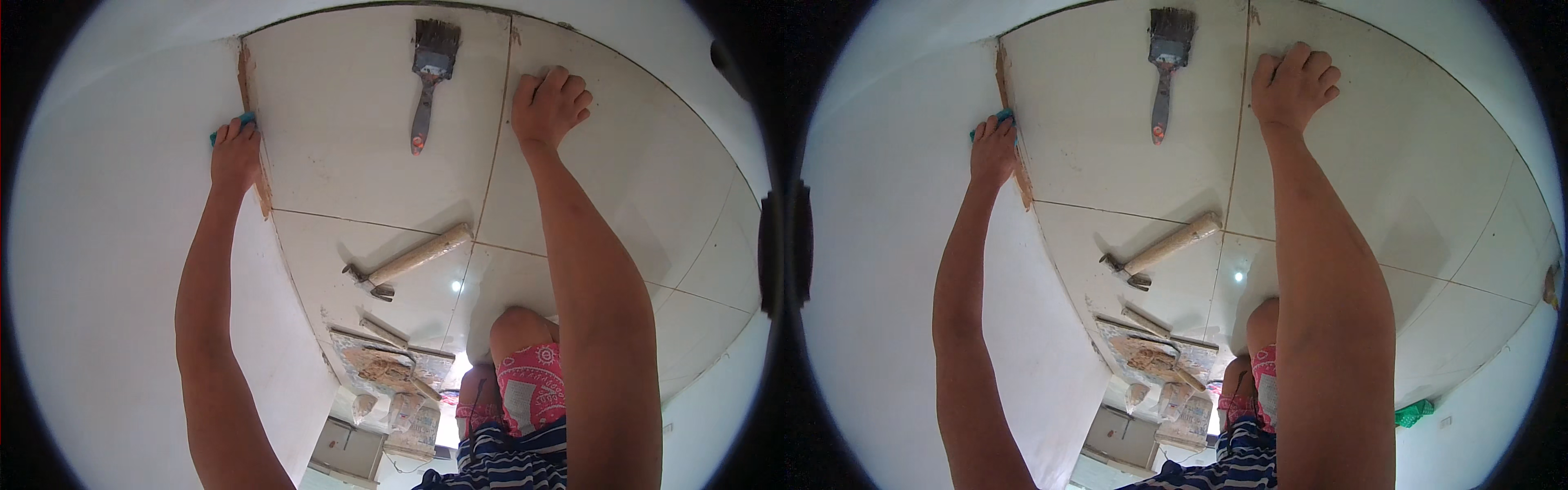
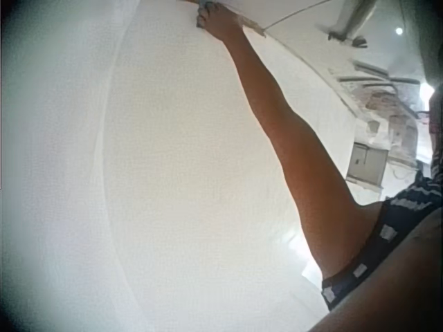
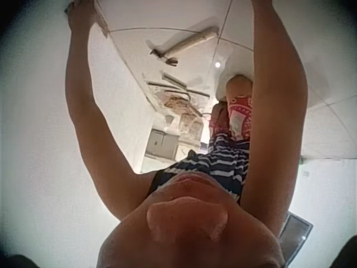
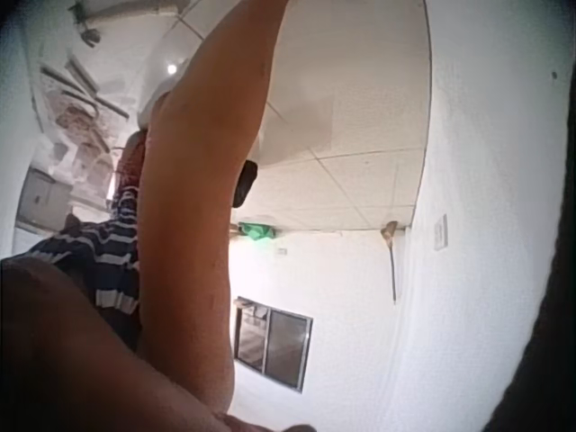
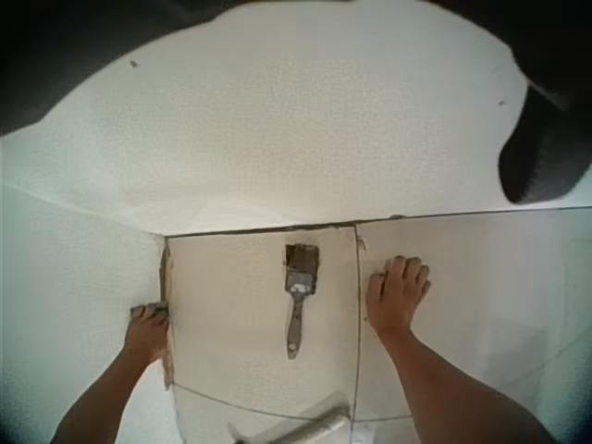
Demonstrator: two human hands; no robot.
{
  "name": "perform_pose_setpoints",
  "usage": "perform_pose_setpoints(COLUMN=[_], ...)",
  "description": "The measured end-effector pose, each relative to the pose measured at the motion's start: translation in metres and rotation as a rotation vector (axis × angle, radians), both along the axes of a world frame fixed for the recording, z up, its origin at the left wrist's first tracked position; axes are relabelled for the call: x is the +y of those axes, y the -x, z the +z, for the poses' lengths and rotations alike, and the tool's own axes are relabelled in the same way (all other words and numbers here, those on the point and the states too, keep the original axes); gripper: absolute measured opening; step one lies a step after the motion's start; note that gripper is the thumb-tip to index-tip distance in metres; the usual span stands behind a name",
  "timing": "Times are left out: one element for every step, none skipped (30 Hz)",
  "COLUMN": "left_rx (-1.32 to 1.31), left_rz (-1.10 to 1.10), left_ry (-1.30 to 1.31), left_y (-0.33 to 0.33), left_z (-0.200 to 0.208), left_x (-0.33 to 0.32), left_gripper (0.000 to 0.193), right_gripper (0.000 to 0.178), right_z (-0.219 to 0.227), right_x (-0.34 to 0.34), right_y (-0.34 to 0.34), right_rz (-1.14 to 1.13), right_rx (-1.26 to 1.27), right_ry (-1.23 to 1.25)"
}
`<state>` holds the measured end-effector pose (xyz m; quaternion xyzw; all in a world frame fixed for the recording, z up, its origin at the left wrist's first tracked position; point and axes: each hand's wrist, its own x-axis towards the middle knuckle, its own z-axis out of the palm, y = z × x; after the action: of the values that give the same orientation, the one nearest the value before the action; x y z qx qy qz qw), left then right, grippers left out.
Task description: Repairing and sealing gaps in floor tiles using putty, a brush, and a cloth.
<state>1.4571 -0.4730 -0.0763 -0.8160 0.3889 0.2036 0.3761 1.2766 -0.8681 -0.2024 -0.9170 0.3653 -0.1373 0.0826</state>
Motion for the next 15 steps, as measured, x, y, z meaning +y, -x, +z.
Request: perform_pose_setpoints(left_rx=[-0.023, -0.045, -0.044, -0.031, -0.017, -0.016, -0.014, -0.012, -0.011, 0.012, 0.036, 0.036, 0.026, 0.016, 0.016], left_rz=[-0.049, -0.098, -0.095, -0.077, -0.058, -0.056, -0.065, -0.074, -0.072, -0.014, 0.044, 0.047, 0.025, 0.003, 0.007], left_ry=[0.044, 0.088, 0.087, 0.092, 0.096, 0.092, 0.117, 0.142, 0.143, 0.079, 0.016, 0.013, 0.024, 0.035, 0.031], left_y=[0.004, 0.007, 0.011, 0.016, 0.021, 0.025, 0.030, 0.034, 0.040, 0.047, 0.053, 0.057, 0.061, 0.065, 0.068], left_z=[-0.001, -0.001, -0.001, 0.000, 0.001, 0.001, 0.001, 0.002, 0.002, 0.001, 0.000, 0.001, 0.002, 0.001, 0.000], left_x=[0.003, 0.007, 0.009, 0.012, 0.015, 0.021, 0.027, 0.032, 0.032, 0.031, 0.030, 0.035, 0.039, 0.043, 0.048], left_gripper=[0.022, 0.018, 0.018, 0.017, 0.016, 0.016, 0.016, 0.016, 0.016, 0.020, 0.024, 0.024, 0.024, 0.024, 0.024], right_gripper=[0.025, 0.025, 0.025, 0.025, 0.025, 0.025, 0.025, 0.025, 0.025, 0.025, 0.025, 0.025, 0.025, 0.025, 0.026], right_z=[-0.001, -0.001, -0.001, -0.001, -0.002, -0.001, -0.001, 0.000, -0.001, -0.002, -0.003, -0.003, -0.002, -0.002, -0.003], right_x=[0.000, -0.001, -0.001, -0.001, -0.001, 0.000, 0.001, 0.001, -0.001, -0.003, -0.004, -0.004, -0.003, -0.002, -0.001], right_y=[0.000, 0.000, 0.001, 0.001, 0.001, 0.001, 0.001, 0.000, 0.001, 0.001, 0.002, 0.002, 0.002, 0.001, 0.001], right_rz=[0.003, -0.003, -0.009, -0.006, -0.006, -0.006, -0.004, -0.008, -0.012, -0.010, -0.005, 0.000, 0.004, -0.008, -0.020], right_rx=[0.001, 0.018, 0.036, 0.038, 0.035, 0.032, 0.033, 0.036, 0.039, 0.040, 0.043, 0.045, 0.046, 0.051, 0.056], right_ry=[-0.002, 0.001, 0.006, 0.004, -0.005, -0.017, -0.021, -0.017, -0.008, -0.007, -0.013, -0.024, -0.026, -0.035, -0.045])
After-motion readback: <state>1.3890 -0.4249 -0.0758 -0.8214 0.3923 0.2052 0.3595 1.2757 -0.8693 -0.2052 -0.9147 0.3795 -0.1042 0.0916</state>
